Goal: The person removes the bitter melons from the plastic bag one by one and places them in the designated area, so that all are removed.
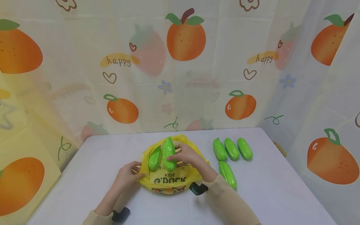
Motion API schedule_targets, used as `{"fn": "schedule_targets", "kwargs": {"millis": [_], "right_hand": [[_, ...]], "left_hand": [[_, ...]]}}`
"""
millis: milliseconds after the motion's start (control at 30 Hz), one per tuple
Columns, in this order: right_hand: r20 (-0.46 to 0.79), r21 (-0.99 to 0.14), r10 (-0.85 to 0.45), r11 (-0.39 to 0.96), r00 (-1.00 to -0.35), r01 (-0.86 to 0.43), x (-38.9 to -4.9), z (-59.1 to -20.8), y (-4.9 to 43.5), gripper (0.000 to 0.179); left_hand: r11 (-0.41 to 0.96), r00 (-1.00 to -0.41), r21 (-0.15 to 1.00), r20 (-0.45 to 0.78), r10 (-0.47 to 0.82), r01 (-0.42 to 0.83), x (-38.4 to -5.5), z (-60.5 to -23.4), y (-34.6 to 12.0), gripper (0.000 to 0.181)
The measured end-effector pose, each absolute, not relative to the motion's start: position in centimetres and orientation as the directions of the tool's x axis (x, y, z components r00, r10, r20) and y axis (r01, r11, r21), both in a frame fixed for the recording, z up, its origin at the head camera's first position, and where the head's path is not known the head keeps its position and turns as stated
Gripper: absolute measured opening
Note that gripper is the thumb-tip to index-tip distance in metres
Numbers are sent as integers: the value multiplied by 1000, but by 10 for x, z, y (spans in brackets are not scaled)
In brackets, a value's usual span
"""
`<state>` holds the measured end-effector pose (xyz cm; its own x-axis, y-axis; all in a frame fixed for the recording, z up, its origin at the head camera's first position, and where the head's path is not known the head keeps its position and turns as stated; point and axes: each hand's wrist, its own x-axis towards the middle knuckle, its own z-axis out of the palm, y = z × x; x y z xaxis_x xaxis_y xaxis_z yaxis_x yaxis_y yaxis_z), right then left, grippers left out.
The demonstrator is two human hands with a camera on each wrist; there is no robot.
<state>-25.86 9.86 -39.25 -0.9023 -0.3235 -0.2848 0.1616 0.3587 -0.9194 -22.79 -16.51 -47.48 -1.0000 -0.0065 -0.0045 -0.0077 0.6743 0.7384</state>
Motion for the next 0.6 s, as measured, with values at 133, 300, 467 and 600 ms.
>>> {"fn": "schedule_targets", "kwargs": {"millis": [133, 300, 467, 600], "right_hand": [[-286, -920, -321, 357, -903, 164, -258, -391, 100, 71], [-282, -917, -322, 366, -904, 156, -256, -388, 103, 71], [-273, -914, -322, 381, -907, 140, -254, -386, 106, 70], [-269, -910, -317, 394, -909, 132, -253, -385, 109, 71]], "left_hand": [[675, -1000, 738, -7, -5, -8, -228, -475, -165, 47], [676, -1000, 737, -3, -4, -5, -228, -475, -166, 47], [679, -1000, 734, 1, -5, -2, -229, -475, -166, 47], [681, -1000, 732, 4, -1, 2, -229, -477, -166, 47]]}}
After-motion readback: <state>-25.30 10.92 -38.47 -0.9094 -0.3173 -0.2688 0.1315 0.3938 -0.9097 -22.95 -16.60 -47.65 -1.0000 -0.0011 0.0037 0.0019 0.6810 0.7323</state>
